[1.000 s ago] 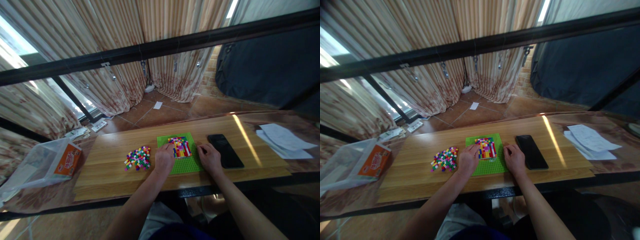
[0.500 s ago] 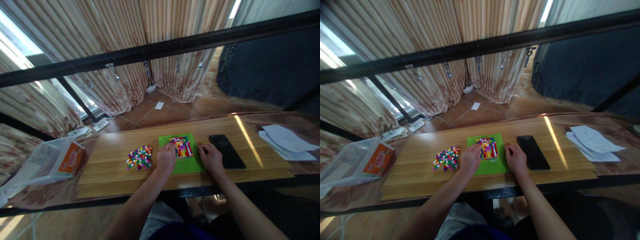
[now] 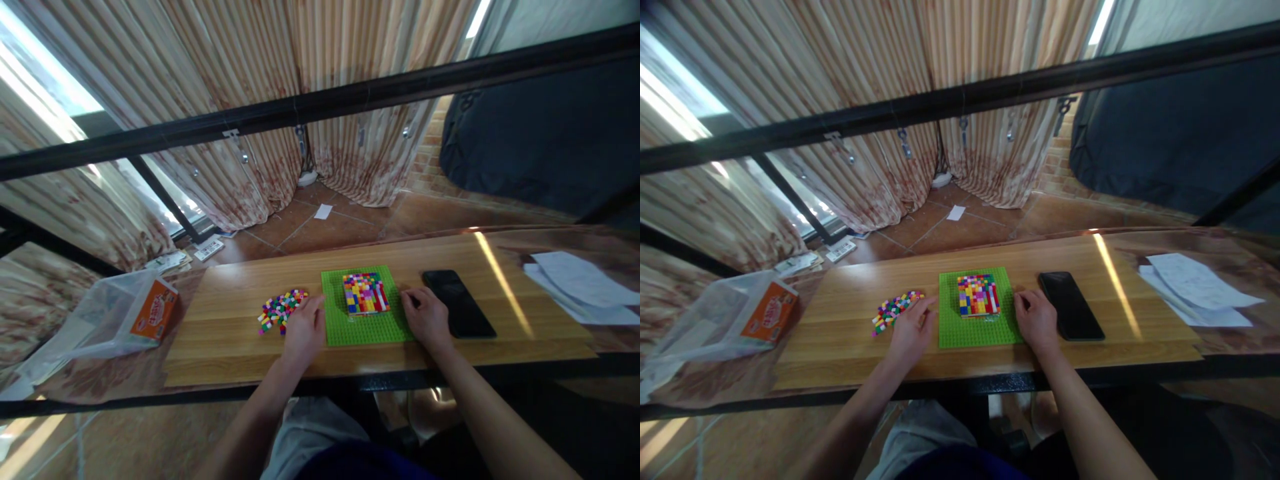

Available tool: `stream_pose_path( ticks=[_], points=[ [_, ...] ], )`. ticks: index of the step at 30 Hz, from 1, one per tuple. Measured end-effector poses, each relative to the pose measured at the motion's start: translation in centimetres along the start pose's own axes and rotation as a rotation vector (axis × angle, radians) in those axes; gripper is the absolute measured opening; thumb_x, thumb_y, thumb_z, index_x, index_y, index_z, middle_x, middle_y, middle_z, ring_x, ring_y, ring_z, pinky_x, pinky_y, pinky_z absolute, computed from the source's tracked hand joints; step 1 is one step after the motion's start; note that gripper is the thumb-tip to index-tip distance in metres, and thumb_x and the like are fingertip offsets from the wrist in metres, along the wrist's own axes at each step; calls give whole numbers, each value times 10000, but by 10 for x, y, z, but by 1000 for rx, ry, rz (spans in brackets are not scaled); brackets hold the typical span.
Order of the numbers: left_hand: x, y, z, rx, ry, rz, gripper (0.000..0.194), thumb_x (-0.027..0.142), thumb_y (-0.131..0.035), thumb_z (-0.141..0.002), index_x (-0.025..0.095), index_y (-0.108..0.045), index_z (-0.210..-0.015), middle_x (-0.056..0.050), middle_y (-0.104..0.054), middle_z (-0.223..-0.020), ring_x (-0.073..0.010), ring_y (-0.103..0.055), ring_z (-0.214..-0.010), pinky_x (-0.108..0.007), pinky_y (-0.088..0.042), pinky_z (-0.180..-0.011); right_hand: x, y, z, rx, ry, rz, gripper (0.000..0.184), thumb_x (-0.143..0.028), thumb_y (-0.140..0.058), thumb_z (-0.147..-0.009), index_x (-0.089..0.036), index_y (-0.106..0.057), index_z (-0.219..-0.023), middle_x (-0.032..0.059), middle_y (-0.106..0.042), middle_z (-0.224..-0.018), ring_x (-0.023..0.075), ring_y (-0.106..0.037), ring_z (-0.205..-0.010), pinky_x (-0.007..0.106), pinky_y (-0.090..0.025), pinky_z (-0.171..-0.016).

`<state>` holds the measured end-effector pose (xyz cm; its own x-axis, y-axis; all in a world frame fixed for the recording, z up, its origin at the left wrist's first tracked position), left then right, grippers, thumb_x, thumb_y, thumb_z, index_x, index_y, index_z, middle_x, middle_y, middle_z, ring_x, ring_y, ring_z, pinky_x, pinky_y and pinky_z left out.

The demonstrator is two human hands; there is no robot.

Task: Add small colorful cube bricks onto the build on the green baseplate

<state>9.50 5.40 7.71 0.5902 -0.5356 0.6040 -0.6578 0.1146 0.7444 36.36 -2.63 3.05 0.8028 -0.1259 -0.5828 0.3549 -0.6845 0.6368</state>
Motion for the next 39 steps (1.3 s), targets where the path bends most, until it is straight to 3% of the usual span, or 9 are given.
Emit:
stream_pose_path(
  ticks=[6, 11, 26, 35, 39],
  points=[
    [-63, 55, 45, 87, 179, -105, 212, 186, -478, -870, 204, -637, -1008, -59, -686, -1011, -189, -647, -949, -337, -517, -863, 1, 1, 1, 7, -1, -1, 295, -374, -491, -878, -173, -655, -736, 68, -637, -769, 178, -590, -681, 295, -452, -623],
    [-84, 63, 66, 53, 264, -158, 174, 191, -488, -848, 195, -637, -937, -42, -672, -918, -173, -648, -829, -301, -522, -756, 2, 1, 2, 5, 0, 5, 304, -383, -485, -880, -172, -658, -748, 73, -637, -768, 181, -581, -678, 300, -445, -619],
    [-69, 44, 54, 3, 257, -341, 120, 279, -555, -854, 217, -636, -918, -36, -663, -867, -197, -629, -845, -301, -482, -758, 4, 0, 1, 6, -4, 25, 296, -379, -498, -875, -169, -663, -747, 60, -632, -765, 162, -568, -645, 281, -432, -595],
    [-60, 51, 48, 64, 236, -135, 164, 226, -495, -882, 198, -652, -922, -41, -674, -938, -159, -639, -817, -287, -506, -770, 2, 0, 2, 7, -12, 0, 297, -379, -494, -876, -170, -654, -740, 65, -632, -776, 172, -582, -685, 289, -448, -623],
    [-45, 42, 36, 69, 163, -10, 170, 227, -503, -882, 195, -670, -879, -35, -689, -901, -154, -638, -834, -280, -504, -787, 2, 0, 2, 1, -18, 0, 293, -371, -494, -880, -170, -656, -742, 66, -639, -784, 168, -581, -672, 281, -439, -599]
  ],
)
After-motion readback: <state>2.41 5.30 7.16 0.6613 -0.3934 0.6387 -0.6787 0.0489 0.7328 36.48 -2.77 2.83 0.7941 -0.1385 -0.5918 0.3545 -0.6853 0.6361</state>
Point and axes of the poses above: each hand's wrist, its own z-axis away from the middle knuckle, its own y-axis out of the back of the hand, x = y × z, the point moved 7 cm from there along -z, towards the middle knuckle
